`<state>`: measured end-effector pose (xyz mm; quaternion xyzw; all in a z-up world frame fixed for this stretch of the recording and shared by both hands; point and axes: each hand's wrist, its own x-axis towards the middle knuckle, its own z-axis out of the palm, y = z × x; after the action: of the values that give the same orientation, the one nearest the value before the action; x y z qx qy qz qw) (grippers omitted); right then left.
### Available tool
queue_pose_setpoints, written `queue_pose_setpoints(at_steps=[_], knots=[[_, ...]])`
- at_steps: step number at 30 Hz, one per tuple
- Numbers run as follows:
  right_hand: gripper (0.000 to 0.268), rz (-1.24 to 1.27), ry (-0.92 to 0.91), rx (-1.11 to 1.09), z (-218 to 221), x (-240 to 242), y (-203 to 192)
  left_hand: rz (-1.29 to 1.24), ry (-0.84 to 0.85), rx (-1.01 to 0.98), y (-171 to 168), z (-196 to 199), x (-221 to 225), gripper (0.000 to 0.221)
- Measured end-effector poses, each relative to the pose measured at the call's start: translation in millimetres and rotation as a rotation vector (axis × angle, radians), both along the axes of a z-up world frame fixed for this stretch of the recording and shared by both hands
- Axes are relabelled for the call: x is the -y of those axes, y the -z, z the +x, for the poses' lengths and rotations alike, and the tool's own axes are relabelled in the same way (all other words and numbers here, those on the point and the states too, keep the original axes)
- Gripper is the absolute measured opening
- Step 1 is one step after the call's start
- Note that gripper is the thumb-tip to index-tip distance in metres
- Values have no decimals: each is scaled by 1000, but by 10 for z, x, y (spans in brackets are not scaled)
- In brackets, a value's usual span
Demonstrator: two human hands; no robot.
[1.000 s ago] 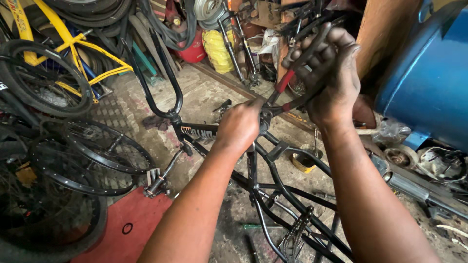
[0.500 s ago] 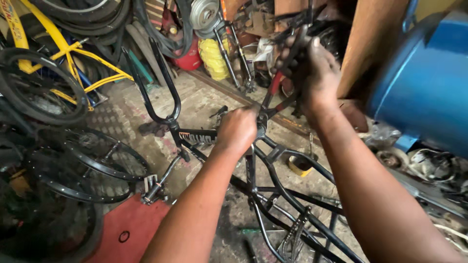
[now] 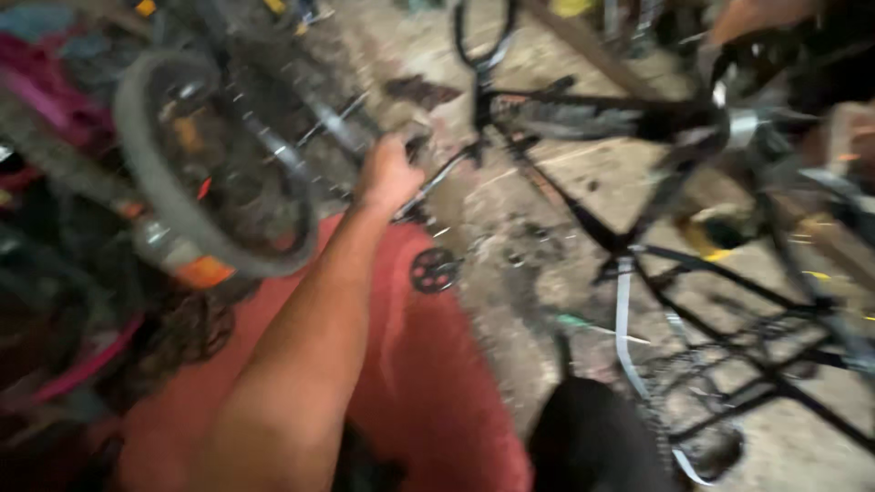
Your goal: The person installs a bottom bracket assembly into a bicycle frame using a wrench and pliers. They insert the spindle and bearings into the frame shell and then tighten the assembly components.
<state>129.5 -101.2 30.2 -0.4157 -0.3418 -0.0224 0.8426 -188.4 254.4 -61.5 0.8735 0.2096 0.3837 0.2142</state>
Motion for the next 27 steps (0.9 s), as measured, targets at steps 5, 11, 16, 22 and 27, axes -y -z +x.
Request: queue_pose_setpoints(at_steps=[5, 11, 16, 22, 27], knots=[[39, -465, 119, 220, -950, -1089, 641, -197, -46, -628, 1305, -1016, -1215, 26], [19, -1439, -153, 413, -2224, -2232, 1818, -219, 8, -543, 2498, -1681, -1808, 38], [22, -1241, -258, 976, -2603, -2486, 3088, -226, -32, -492, 3278, -1694, -2042, 21], [35, -1606, -338, 817, -2633, -2438, 3965, -24, -165, -487, 3832, -1553, -2321, 20], [47, -1811, -166, 884, -2591, -2414, 4152, -61, -201, -568, 4232, -1430, -2540, 26]])
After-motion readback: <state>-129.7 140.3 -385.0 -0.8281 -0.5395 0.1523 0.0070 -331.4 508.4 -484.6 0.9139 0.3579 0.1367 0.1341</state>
